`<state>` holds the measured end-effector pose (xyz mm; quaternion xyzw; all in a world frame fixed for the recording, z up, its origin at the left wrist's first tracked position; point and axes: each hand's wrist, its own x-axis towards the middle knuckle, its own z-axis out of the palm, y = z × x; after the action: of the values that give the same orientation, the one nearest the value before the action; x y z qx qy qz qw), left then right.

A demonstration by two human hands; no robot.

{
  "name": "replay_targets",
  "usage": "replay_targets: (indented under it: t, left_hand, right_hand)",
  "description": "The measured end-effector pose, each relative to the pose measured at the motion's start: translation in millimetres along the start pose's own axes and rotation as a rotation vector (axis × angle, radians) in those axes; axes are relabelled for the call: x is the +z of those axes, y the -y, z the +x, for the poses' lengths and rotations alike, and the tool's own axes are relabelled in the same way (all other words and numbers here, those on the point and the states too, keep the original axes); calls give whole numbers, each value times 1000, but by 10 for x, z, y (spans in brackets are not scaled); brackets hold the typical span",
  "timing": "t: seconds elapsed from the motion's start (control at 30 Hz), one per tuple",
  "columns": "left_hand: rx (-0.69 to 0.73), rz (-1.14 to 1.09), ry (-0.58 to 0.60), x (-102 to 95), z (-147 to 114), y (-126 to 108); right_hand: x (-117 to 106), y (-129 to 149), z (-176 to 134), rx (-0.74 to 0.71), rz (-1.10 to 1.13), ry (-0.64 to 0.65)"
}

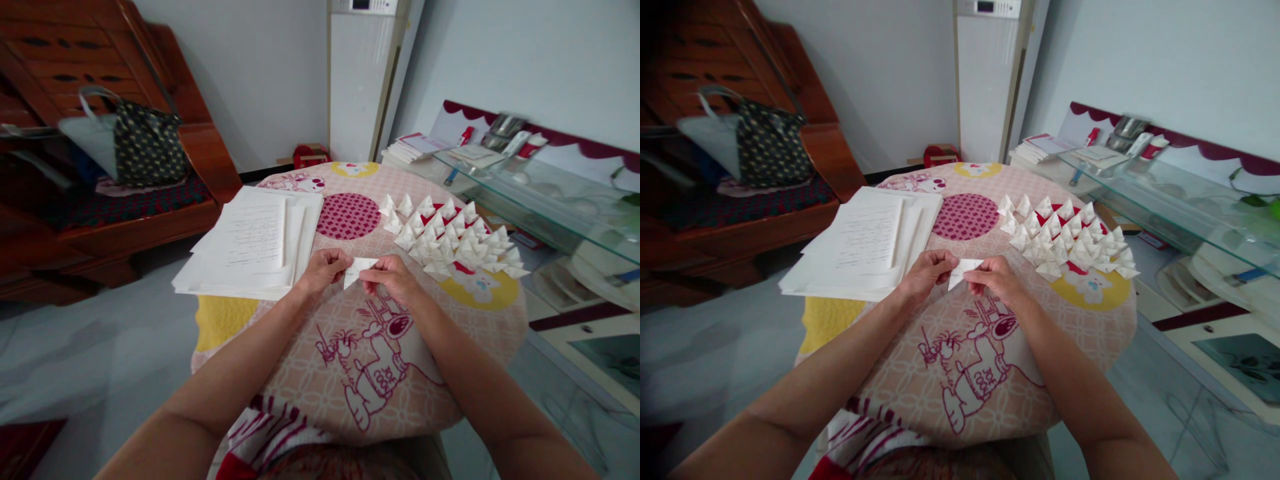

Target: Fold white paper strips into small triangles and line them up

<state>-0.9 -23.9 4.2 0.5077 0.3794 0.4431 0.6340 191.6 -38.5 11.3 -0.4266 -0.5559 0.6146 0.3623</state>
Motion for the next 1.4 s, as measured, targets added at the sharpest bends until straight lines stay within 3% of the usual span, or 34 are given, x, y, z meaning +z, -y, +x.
replay_targets:
  t: [0.17,0.67,1.03,1.4]
  left_hand:
    - [-62,-117,-9,-8,24,0]
    - [-200,-283,26,5,29,12]
    - [-72,-224,-30,41,15,15]
    - [-50,-170,-68,51,31,29]
  right_hand:
    - [25,36,-1,-100,37,-52]
    - [44,65,2,-163,-8,-106]
    - [53,29,20,-159,18,-157]
    - [102,-108,76,-89,-170,-190]
